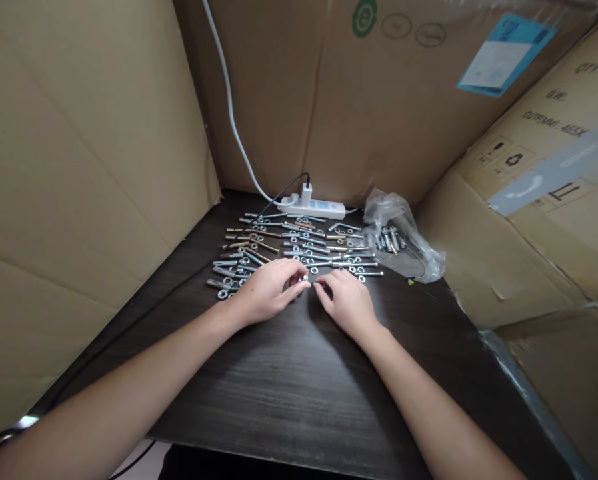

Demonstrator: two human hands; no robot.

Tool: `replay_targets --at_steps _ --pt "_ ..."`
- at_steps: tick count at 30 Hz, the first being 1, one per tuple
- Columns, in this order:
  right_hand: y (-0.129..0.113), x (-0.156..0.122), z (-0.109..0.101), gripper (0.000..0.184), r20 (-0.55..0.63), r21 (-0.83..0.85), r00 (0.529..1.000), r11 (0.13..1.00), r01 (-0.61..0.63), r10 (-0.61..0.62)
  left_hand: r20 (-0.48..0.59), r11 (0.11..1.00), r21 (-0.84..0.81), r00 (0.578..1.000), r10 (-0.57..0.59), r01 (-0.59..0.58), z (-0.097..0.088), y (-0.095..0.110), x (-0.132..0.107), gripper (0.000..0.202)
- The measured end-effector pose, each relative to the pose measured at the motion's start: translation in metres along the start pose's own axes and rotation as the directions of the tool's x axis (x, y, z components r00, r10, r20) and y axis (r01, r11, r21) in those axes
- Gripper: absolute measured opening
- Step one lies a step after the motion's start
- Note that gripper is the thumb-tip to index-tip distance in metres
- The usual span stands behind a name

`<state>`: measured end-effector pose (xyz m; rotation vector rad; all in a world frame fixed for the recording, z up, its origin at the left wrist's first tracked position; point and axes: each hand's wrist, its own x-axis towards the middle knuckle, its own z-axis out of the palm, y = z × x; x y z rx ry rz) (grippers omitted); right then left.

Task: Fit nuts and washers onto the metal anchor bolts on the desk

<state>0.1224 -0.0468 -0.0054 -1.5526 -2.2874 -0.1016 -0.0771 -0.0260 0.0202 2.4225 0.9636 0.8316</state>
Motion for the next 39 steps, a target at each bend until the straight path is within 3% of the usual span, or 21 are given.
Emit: replay_targets --at_steps 4,8,11,22,32,39 --pt "-0.001 -0.001 -0.006 0.021 -0.092 0.088 0.996 0.996 0.012 -0.004 0.038 0.999 -0.04 0.999 -0.025 0.026 0.003 0.001 -0.001 0.013" --pt "-0.006 -0.006 -0.015 0.019 -0.256 0.272 0.964 0.952 0.143 -0.072 0.072 0.997 -0.066 0.997 -0.029 0.034 0.004 0.003 0.0 0.014" --pt "-0.009 -0.01 -0.019 0.02 -0.297 0.314 0.947 0.924 0.217 -0.121 0.092 0.997 -0.068 0.996 -0.022 0.028 0.005 0.004 0.0 0.014" --pt "-0.011 -0.01 -0.02 0.019 -0.305 0.345 0.931 0.888 0.302 -0.198 0.119 0.988 -0.131 0.991 -0.059 0.075 0.008 0.003 -0.001 0.009" --pt "-0.013 -0.009 -0.02 0.019 -0.261 0.416 0.952 0.871 0.262 -0.162 0.162 0.989 -0.126 0.985 -0.052 0.073 0.004 0.008 -0.001 0.014" --pt "-0.012 -0.01 -0.019 0.02 -0.253 0.444 0.956 0.86 0.251 -0.148 0.133 0.978 -0.181 0.988 -0.076 0.1 0.004 0.01 -0.003 0.014"
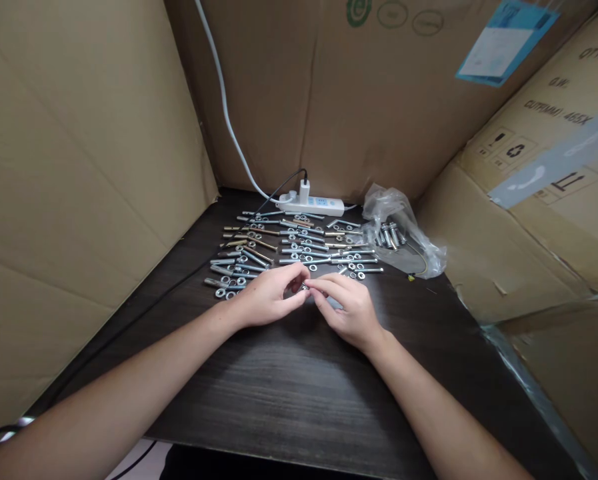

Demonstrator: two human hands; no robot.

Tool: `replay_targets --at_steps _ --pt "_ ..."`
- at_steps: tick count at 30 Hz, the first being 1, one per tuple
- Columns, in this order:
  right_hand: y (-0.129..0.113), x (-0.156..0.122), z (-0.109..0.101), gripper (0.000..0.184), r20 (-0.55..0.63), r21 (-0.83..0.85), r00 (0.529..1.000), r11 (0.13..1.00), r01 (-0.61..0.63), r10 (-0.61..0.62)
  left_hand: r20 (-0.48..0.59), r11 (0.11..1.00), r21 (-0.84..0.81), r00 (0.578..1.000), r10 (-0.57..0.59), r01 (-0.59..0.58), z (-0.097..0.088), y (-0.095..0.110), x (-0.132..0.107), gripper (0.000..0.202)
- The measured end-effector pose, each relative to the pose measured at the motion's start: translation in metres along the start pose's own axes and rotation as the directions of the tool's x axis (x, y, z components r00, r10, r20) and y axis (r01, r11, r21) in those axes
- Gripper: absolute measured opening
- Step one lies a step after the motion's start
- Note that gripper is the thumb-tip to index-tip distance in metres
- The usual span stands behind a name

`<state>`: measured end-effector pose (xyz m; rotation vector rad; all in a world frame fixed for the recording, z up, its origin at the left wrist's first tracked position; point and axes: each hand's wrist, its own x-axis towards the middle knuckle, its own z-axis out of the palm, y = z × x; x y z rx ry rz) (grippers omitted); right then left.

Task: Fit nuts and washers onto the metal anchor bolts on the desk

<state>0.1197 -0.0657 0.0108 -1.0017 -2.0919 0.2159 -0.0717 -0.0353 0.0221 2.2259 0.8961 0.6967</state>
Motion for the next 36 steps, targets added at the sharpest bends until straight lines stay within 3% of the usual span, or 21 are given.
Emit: replay_targets --at_steps 5,10,14,22,25,30,36 --pt "0.002 0.0 0.0 0.022 0.004 0.019 0.997 0.997 -0.08 0.08 -0.023 1.0 -0.009 1.0 -0.016 0.016 0.001 -0.001 0.001 0.011" --pt "0.01 -0.001 0.009 0.02 0.099 -0.159 0.971 0.967 -0.199 0.216 -0.039 0.999 0.038 0.999 -0.031 0.033 0.0 -0.001 0.002 0.007" --pt "0.011 0.002 0.016 0.019 0.187 -0.284 0.946 0.937 -0.205 0.264 -0.042 0.998 0.048 0.999 -0.03 0.032 0.0 0.0 0.002 0.007" --pt "0.016 0.005 0.019 0.012 0.204 -0.354 0.932 0.91 -0.213 0.298 -0.029 0.999 0.03 1.0 -0.013 0.014 0.0 0.0 0.0 0.006" --pt "0.016 0.004 0.014 0.015 0.134 -0.323 0.954 0.922 -0.214 0.269 -0.018 1.0 0.027 1.0 -0.013 0.014 0.0 0.0 0.0 0.007" --pt "0.003 0.003 -0.001 0.018 -0.114 -0.099 0.989 0.989 -0.111 0.1 -0.015 1.0 0.017 1.0 -0.013 0.013 0.002 -0.001 0.0 0.009" --pt "-0.004 0.001 0.002 0.019 -0.066 -0.074 0.998 0.997 0.012 -0.017 0.021 0.999 -0.04 1.0 -0.008 0.009 0.002 -0.001 0.001 0.01"
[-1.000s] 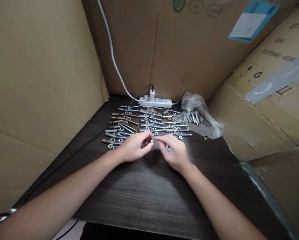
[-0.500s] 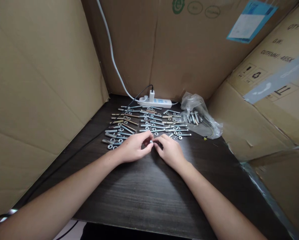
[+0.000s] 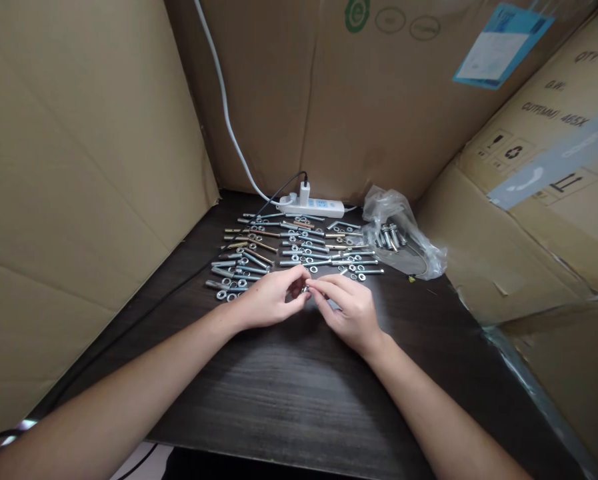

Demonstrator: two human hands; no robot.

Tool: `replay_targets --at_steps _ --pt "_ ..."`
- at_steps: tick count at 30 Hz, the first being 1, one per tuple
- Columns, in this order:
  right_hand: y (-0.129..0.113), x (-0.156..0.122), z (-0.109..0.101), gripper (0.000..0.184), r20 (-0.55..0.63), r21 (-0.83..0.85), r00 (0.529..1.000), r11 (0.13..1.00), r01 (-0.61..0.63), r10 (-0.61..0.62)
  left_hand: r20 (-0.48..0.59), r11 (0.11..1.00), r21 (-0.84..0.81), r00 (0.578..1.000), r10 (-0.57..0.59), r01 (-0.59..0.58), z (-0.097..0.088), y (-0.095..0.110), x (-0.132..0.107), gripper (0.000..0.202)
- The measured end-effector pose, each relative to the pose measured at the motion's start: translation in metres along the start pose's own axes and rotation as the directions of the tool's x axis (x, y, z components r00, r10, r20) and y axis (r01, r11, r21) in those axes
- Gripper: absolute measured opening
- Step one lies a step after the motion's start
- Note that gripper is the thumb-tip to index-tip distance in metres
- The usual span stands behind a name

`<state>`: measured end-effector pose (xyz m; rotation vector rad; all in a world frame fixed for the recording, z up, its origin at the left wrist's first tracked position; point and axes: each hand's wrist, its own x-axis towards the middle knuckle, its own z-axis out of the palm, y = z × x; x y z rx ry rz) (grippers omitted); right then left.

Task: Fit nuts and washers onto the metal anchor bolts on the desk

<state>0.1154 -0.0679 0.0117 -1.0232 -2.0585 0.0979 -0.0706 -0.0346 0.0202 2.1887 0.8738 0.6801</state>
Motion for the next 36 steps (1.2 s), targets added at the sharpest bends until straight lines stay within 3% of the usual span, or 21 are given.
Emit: replay_targets --at_steps 14,17,20,26,33,36 --pt "-0.001 0.001 0.002 0.017 0.02 0.061 1.0 0.998 0.019 -0.02 0.037 1.0 -0.02 0.999 -0.012 0.013 -0.005 -0.001 -0.001 0.013" --pt "-0.001 0.0 0.004 0.015 0.036 0.14 0.999 0.989 -0.045 0.04 -0.064 0.998 0.05 0.998 -0.025 0.028 -0.01 -0.006 0.001 0.015" --pt "-0.003 -0.002 0.006 0.012 0.058 0.248 0.99 0.958 -0.142 0.132 -0.188 0.97 0.236 0.982 -0.009 0.054 -0.014 -0.013 0.004 0.016" --pt "-0.001 -0.002 0.011 0.014 0.124 0.353 0.967 0.901 -0.252 0.222 -0.072 0.882 0.472 0.997 0.024 0.013 -0.008 -0.02 0.006 0.013" --pt "0.002 -0.002 0.013 0.017 0.161 0.362 0.957 0.888 -0.284 0.24 -0.017 0.846 0.533 1.0 0.005 0.005 -0.003 -0.022 0.006 0.016" --pt "0.001 -0.003 0.012 0.015 0.139 0.363 0.961 0.891 -0.273 0.238 -0.056 0.838 0.546 0.998 0.025 0.01 -0.007 -0.019 0.007 0.011"
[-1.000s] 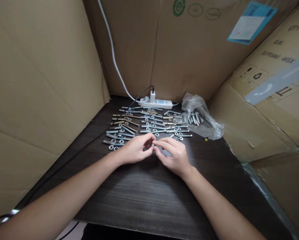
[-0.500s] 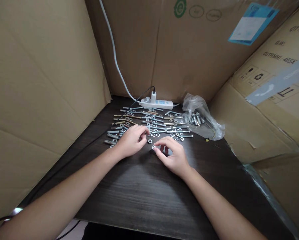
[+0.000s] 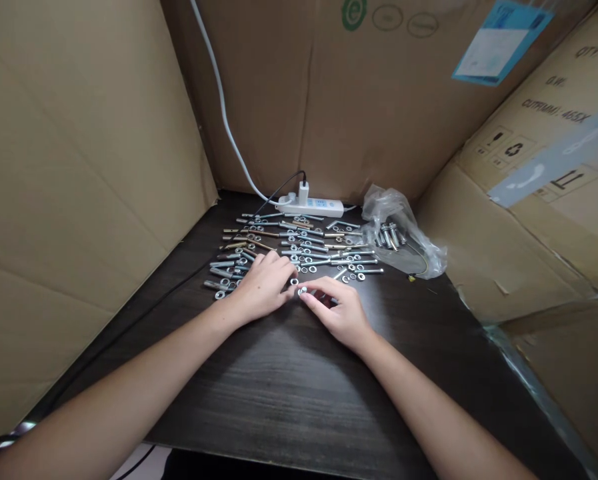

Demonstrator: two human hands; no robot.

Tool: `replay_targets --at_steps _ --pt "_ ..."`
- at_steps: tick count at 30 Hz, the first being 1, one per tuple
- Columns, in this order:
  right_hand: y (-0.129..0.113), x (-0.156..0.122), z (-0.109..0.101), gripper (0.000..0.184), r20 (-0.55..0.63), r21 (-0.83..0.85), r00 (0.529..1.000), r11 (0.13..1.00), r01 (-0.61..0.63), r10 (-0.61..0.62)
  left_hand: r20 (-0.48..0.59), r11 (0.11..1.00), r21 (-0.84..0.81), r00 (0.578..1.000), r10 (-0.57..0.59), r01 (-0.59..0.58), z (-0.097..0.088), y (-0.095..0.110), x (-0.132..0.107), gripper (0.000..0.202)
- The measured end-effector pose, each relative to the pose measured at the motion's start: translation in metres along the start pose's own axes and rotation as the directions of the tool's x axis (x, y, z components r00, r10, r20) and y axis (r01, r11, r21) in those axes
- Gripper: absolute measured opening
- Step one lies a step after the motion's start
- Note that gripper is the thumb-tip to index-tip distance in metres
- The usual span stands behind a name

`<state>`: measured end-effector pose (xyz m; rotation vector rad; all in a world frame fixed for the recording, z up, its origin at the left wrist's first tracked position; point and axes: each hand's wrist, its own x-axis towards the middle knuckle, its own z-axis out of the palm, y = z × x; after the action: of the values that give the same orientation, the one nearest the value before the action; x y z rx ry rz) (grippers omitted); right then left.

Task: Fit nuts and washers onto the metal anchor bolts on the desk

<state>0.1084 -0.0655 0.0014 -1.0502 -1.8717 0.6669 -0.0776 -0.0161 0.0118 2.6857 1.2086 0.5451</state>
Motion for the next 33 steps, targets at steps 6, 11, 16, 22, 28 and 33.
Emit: replay_targets --at_steps 6,11,16,22,28,33 --pt "-0.001 -0.001 -0.001 0.012 -0.083 -0.05 0.996 0.999 0.016 -0.02 -0.206 0.996 -0.077 0.978 0.03 -0.046 -0.017 0.008 0.0 0.011" --pt "-0.001 -0.001 -0.003 0.011 -0.059 -0.085 0.997 0.996 0.039 -0.044 -0.24 0.987 -0.118 0.967 0.082 -0.113 -0.02 0.015 -0.003 0.011" --pt "0.0 -0.001 -0.004 0.01 -0.032 -0.089 0.999 0.995 0.037 -0.04 -0.22 0.975 -0.185 0.972 0.08 -0.122 -0.018 0.016 -0.004 0.012" --pt "0.0 0.0 -0.003 0.011 -0.015 -0.108 0.999 0.994 0.032 -0.034 -0.082 0.637 -0.766 0.971 -0.226 0.084 -0.015 0.025 -0.002 0.015" --pt "0.001 -0.001 -0.003 0.012 -0.011 -0.111 0.999 0.993 0.034 -0.036 0.271 -0.178 -0.957 0.924 -0.268 0.229 -0.022 0.028 -0.001 0.017" --pt "0.002 -0.001 -0.003 0.014 0.0 -0.13 1.0 0.991 0.022 -0.023 0.331 -0.294 -0.92 0.916 -0.228 0.26 -0.024 0.026 0.0 0.012"
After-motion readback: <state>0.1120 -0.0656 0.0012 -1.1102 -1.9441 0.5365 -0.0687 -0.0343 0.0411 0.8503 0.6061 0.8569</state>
